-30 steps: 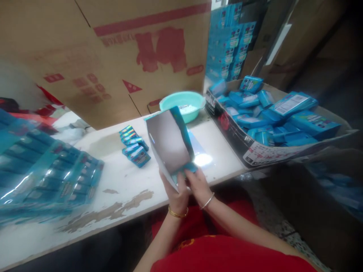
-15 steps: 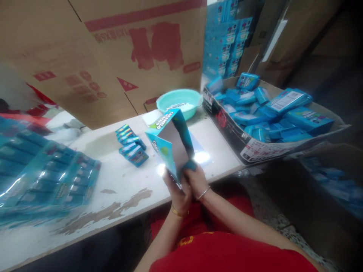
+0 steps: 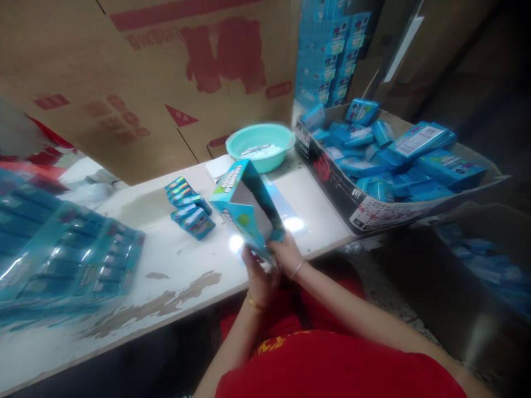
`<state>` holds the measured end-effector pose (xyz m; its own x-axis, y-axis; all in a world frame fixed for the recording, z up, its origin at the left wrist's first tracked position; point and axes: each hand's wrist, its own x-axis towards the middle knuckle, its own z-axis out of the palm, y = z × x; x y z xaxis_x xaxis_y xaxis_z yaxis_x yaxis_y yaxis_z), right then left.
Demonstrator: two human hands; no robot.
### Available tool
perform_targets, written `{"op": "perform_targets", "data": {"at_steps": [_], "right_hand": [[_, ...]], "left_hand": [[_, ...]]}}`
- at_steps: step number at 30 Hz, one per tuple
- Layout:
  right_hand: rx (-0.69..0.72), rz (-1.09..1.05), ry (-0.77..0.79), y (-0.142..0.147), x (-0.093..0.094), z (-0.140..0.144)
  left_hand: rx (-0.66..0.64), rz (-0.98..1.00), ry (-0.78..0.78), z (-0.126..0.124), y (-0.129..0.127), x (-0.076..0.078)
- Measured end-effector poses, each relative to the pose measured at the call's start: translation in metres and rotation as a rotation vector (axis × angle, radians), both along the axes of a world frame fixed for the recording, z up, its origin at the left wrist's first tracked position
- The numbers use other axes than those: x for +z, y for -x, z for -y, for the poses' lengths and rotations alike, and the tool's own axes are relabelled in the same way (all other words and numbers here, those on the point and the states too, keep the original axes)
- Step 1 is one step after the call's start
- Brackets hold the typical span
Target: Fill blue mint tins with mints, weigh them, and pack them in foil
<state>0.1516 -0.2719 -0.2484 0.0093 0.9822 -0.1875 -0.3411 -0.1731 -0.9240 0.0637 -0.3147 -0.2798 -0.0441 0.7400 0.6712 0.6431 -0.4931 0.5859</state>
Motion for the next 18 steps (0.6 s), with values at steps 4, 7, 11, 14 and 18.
{"op": "perform_targets", "data": {"at_steps": [4,7,11,14,18], "right_hand": [[0.093,0.205,0.112,-0.023,-0.004,-0.013],[0.234,0.532,0.129,-0.050,0.000,-0.027],[0.447,0.794,0.044,-0.070,0.005,-0.044],[0.590,0.905,0.062,-0.070,0.007,-0.053],[0.738,0.959,0.078,-0.070,0.008,-0.065]], "left_hand": [[-0.027,-0.016,0.226,0.011,0.024,0.019],[0.148,-0.032,0.126,0.018,0.054,0.037],[0.147,-0.536,-0.049,0.013,0.086,0.063],[0.054,-0.810,0.021,0.002,0.095,0.076],[-0.082,-0.960,0.108,-0.005,0.097,0.080]]}}
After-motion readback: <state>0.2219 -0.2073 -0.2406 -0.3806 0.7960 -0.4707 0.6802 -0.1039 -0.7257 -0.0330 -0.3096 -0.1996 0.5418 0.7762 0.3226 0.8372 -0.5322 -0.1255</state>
